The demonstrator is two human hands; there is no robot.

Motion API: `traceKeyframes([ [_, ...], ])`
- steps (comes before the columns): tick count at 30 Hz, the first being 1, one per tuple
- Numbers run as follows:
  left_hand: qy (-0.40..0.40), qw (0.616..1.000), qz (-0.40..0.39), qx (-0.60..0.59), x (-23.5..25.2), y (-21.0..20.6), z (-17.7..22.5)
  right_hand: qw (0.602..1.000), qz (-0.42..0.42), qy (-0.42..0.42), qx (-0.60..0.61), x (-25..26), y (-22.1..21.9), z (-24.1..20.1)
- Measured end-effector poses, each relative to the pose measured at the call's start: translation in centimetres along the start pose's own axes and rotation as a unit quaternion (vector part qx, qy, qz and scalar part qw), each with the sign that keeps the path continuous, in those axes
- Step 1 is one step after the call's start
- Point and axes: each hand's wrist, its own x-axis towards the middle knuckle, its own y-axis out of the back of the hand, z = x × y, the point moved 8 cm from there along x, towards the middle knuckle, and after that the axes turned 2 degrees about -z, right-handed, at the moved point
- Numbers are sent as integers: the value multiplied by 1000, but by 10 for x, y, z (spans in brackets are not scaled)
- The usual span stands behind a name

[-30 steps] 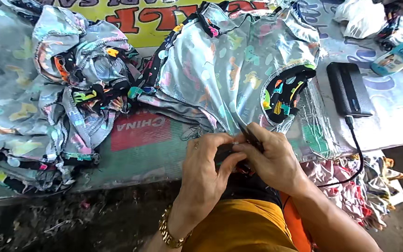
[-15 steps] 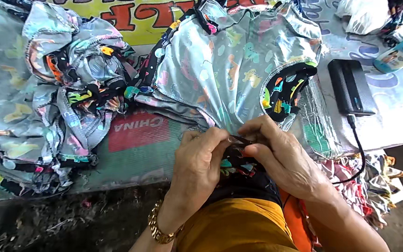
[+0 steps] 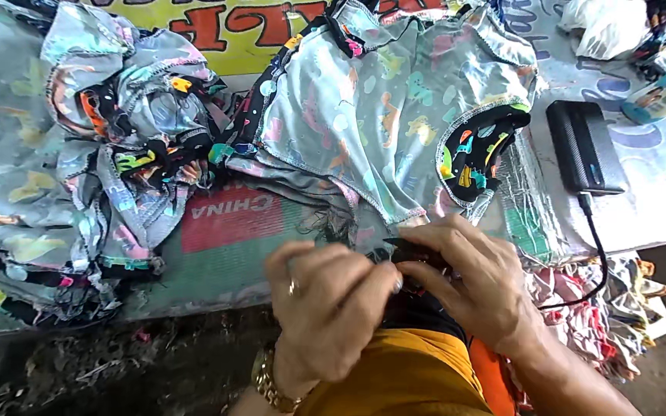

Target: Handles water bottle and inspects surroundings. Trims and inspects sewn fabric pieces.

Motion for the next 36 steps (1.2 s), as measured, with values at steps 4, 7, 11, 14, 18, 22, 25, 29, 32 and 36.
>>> traceKeyframes([
  [4, -51, 998, 7, 37, -9, 2, 17, 994, 44, 81, -57, -10, 4, -7],
  [7, -49, 998, 9, 37, -10, 0, 18, 991, 58, 101, -62, -12, 4, -7],
  [11, -45, 999, 10, 24, -9, -4, 16, 988, 71, 126, -55, -12, 8, -11],
  [14, -42, 999, 15, 13, -9, -5, 14, 987, 68, 133, -61, -12, 7, -13],
  [18, -40, 999, 16, 1, -10, -4, 15, 987, 72, 131, -55, -11, 7, -11],
  [22, -39, 999, 20, -8, -10, -7, 15, 987, 69, 138, -51, -10, 6, -11],
  [25, -43, 999, 17, -21, -10, -5, 18, 990, 60, 126, -24, -8, 3, -8],
  [29, -21, 997, -79, 17, -18, 22, 16, 965, 13, 16, 262, -4, 14, 11],
  [32, 5, 945, -303, 125, -45, 33, -5, 903, -7, -44, 428, -1, 24, 22],
  [36, 98, 951, -290, 51, -37, 39, -14, 849, -19, -90, 520, 15, 17, 20],
])
